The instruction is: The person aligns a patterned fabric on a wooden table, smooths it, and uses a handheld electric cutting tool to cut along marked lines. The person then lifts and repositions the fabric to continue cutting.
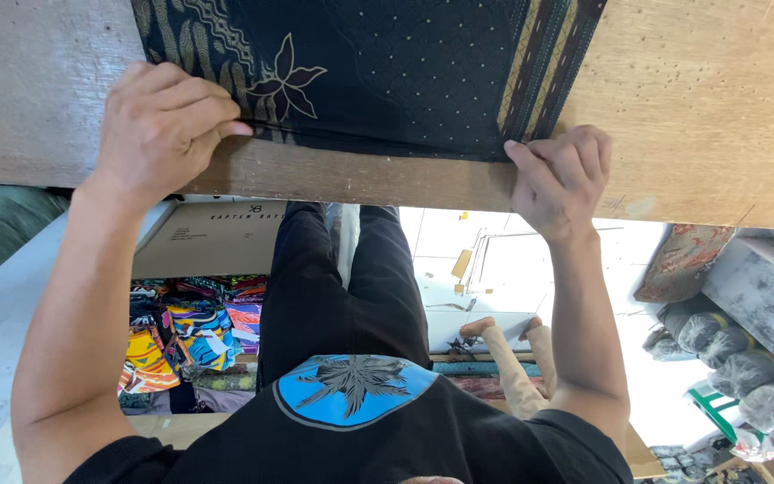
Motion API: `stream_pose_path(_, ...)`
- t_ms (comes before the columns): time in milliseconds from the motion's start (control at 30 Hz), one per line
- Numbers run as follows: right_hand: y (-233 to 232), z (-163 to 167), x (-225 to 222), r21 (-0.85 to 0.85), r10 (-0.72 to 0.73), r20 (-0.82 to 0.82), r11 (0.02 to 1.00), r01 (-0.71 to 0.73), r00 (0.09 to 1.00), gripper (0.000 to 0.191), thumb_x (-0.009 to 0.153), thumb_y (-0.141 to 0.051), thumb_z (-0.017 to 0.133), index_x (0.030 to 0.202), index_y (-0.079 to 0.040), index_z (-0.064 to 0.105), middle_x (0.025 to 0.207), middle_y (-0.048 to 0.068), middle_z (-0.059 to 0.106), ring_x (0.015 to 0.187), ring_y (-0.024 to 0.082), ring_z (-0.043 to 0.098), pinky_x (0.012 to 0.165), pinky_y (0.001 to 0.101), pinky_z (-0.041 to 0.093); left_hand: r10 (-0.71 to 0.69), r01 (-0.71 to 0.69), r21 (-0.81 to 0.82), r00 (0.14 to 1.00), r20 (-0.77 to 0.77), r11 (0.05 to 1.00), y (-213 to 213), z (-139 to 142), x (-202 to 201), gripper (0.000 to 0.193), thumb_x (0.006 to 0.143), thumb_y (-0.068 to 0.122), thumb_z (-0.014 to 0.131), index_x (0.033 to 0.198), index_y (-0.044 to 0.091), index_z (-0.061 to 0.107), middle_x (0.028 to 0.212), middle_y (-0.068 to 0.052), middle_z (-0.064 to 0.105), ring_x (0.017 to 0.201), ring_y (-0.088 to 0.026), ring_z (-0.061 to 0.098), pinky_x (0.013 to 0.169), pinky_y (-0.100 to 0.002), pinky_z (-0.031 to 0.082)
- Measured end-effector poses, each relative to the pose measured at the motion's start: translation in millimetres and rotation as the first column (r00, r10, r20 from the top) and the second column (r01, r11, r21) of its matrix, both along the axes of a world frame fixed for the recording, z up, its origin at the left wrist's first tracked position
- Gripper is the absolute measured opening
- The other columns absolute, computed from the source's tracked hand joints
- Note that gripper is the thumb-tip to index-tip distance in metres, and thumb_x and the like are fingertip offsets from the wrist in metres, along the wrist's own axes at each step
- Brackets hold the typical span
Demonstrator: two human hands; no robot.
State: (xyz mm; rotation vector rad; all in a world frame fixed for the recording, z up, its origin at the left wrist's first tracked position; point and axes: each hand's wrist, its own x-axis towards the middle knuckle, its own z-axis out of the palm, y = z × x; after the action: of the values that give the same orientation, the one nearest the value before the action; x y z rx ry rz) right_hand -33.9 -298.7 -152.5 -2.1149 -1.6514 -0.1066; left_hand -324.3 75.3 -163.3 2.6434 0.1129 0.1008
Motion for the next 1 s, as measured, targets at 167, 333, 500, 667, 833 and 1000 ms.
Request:
stream_pose_path(167, 6, -1, 4, 0.026, 0.044, -0.041, 0.999, -0.043, 0.998, 0.016, 0.092, -0.018, 0.085, 0.095, -0.006, 0.074, 0.090, 0.005, 0.060, 0.091, 0.025, 0.057, 0.091, 0.0419, 0.045, 0.035, -0.030, 0.077, 0.998, -0.055, 0.997, -1, 14, 18, 0.017, 0.101, 0.017, 0.081, 0.092, 0.009, 0.069, 0.091, -0.003, 0.064, 0.084, -0.024, 0.061, 0.078, -0.037, 0.046)
stream_pose_path(333, 9, -11, 8, -0.031, -0.032, 0.001, 0.999, 0.032, 0.999, 0.016, 0.096, -0.017, 0.082, 0.091, -0.008, 0.069, 0.090, 0.005, 0.059, 0.090, 0.025, 0.055, 0.089, 0.0404, 0.044, 0.051, -0.053, 0.125, 0.999, 0.018, 0.991, -13, 25, 29, 0.027, 0.097, 0.032, 0.077, 0.095, 0.005, 0.071, 0.091, -0.007, 0.065, 0.086, -0.026, 0.059, 0.078, -0.038, 0.044)
stream_pose_path(500, -1, 4, 7, -0.103, 0.006, -0.031, 0.995, -0.010, 1.000, 0.014, 0.097, 0.001, 0.079, 0.107, -0.007, 0.075, 0.099, 0.004, 0.060, 0.101, 0.023, 0.058, 0.091, 0.0367, 0.045, 0.012, -0.024, 0.180, 0.998, 0.068, 0.983, -18, 36, 18, 0.006, 0.097, 0.009, 0.075, 0.102, 0.012, 0.074, 0.101, 0.001, 0.068, 0.100, -0.021, 0.058, 0.093, -0.038, 0.040)
stream_pose_path(667, -1, 18, 6, 0.064, 0.019, 0.002, 0.998, -0.019, 1.000, 0.024, 0.078, 0.006, 0.078, 0.100, -0.003, 0.077, 0.096, 0.006, 0.065, 0.092, 0.027, 0.057, 0.085, 0.0428, 0.045, 0.018, -0.032, 0.181, 0.997, 0.077, 0.983, -21, 45, 14, 0.015, 0.092, 0.007, 0.080, 0.106, 0.013, 0.078, 0.110, 0.004, 0.071, 0.100, -0.019, 0.059, 0.095, -0.036, 0.041)
stream_pose_path(833, 3, 7, 5, -0.011, 0.008, -0.029, 1.000, -0.008, 1.000, 0.027, 0.079, 0.006, 0.078, 0.103, -0.005, 0.076, 0.098, 0.006, 0.063, 0.095, 0.027, 0.060, 0.088, 0.0425, 0.047, 0.044, -0.045, 0.099, 0.999, 0.014, 0.994, -12, 29, 17, 0.021, 0.077, 0.011, 0.083, 0.097, 0.012, 0.075, 0.105, -0.002, 0.069, 0.103, -0.026, 0.059, 0.092, -0.041, 0.041)
stream_pose_path(1000, -4, 0, 0, -0.028, -0.034, -0.054, 0.999, 0.032, 0.998, 0.025, 0.085, 0.008, 0.079, 0.105, -0.006, 0.075, 0.095, 0.006, 0.060, 0.093, 0.026, 0.059, 0.087, 0.0417, 0.046, 0.003, -0.003, 0.030, 1.000, 0.007, 1.000, -4, 4, 4, 0.015, 0.092, 0.011, 0.086, 0.099, 0.012, 0.073, 0.112, 0.004, 0.072, 0.103, -0.019, 0.060, 0.095, -0.035, 0.042)
